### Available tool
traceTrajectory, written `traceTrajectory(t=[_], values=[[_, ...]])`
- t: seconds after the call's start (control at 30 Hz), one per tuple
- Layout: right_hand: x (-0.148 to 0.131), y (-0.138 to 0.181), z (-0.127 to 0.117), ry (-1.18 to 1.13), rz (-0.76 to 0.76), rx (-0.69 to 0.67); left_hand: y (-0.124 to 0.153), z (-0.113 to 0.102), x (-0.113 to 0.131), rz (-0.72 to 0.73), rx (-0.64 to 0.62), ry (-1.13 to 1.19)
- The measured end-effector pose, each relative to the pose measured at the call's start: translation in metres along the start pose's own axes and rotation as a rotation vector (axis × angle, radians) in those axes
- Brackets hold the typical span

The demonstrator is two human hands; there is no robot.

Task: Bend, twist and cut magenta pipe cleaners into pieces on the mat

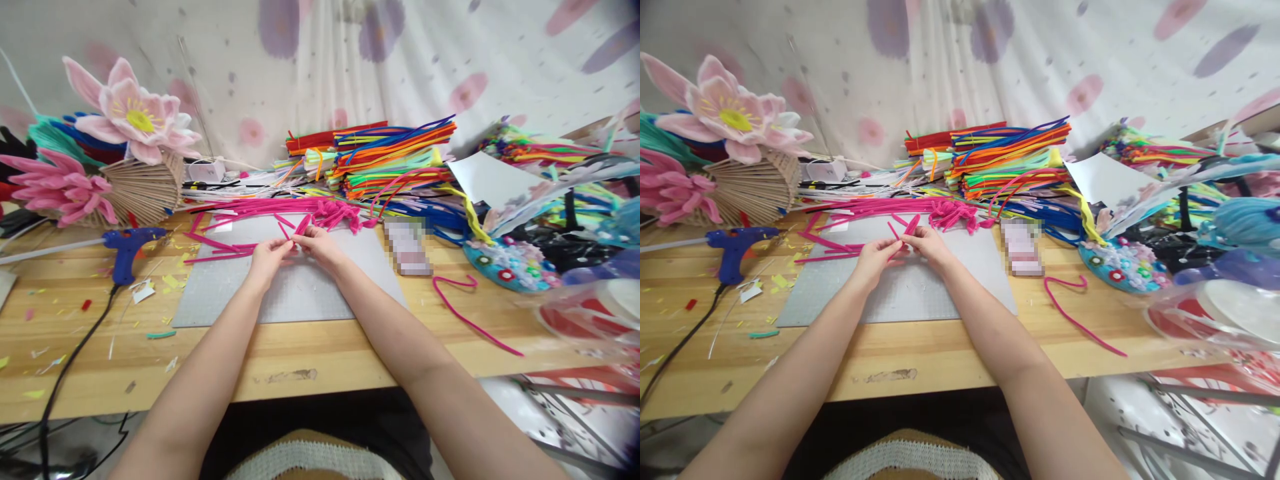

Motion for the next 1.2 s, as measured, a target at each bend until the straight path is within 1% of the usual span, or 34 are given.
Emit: traceTrajectory(t=[0.07,0.1,0.13,0.17,0.23,0.3,0.37,0.43,0.57,0.67,0.77,0.9,0.97,1.03,1.07,1.13,1.2], values=[[0.0,-0.001,-0.001,0.017,-0.036,0.09,0.003,-0.005,0.01,0.276,0.163,-0.286],[-0.001,-0.002,-0.001,0.016,-0.048,0.11,0.006,-0.005,0.015,0.388,0.199,-0.401],[-0.001,-0.002,-0.001,0.011,-0.056,0.113,0.009,-0.004,0.018,0.468,0.198,-0.488],[-0.001,-0.002,0.0,0.007,-0.063,0.107,0.011,-0.002,0.02,0.52,0.17,-0.545],[-0.003,-0.001,0.001,0.007,-0.08,0.096,0.013,0.0,0.021,0.563,0.109,-0.572],[-0.004,0.0,0.002,0.013,-0.094,0.099,0.014,-0.001,0.021,0.57,0.117,-0.523],[-0.005,0.001,0.002,0.012,-0.108,0.104,0.014,-0.004,0.019,0.565,0.152,-0.468],[-0.005,0.001,0.003,-0.004,-0.121,0.1,0.013,-0.005,0.018,0.564,0.164,-0.461],[-0.005,0.001,0.004,-0.046,-0.165,0.117,0.011,-0.003,0.019,0.571,0.144,-0.509],[-0.007,0.003,0.002,-0.036,-0.202,0.111,0.008,-0.002,0.017,0.541,0.119,-0.465],[-0.012,0.006,0.001,0.032,-0.199,0.042,0.002,0.001,0.01,0.419,0.035,-0.306],[-0.016,0.009,0.0,0.127,-0.152,-0.067,0.001,0.006,0.003,0.161,-0.084,-0.016],[-0.017,0.01,0.001,0.166,-0.13,-0.111,0.003,0.008,0.002,0.043,-0.12,0.081],[-0.017,0.01,0.002,0.204,-0.126,-0.133,0.004,0.008,0.002,-0.013,-0.109,0.126],[-0.017,0.009,0.003,0.232,-0.132,-0.138,0.004,0.006,0.002,-0.02,-0.081,0.134],[-0.016,0.008,0.005,0.321,-0.142,-0.137,0.002,0.002,0.002,-0.005,0.007,0.139],[-0.015,0.006,0.005,0.437,-0.151,-0.103,-0.002,-0.003,0.002,0.024,0.092,0.144]])
Point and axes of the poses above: each hand's wrist, its own y-axis away from the middle knuckle, its own z-axis out of the palm, x = y × z, the point moved 4 cm from there along -y, towards the middle knuckle, and after that the axes turned 13 degrees about z, right-handed, at the moved point
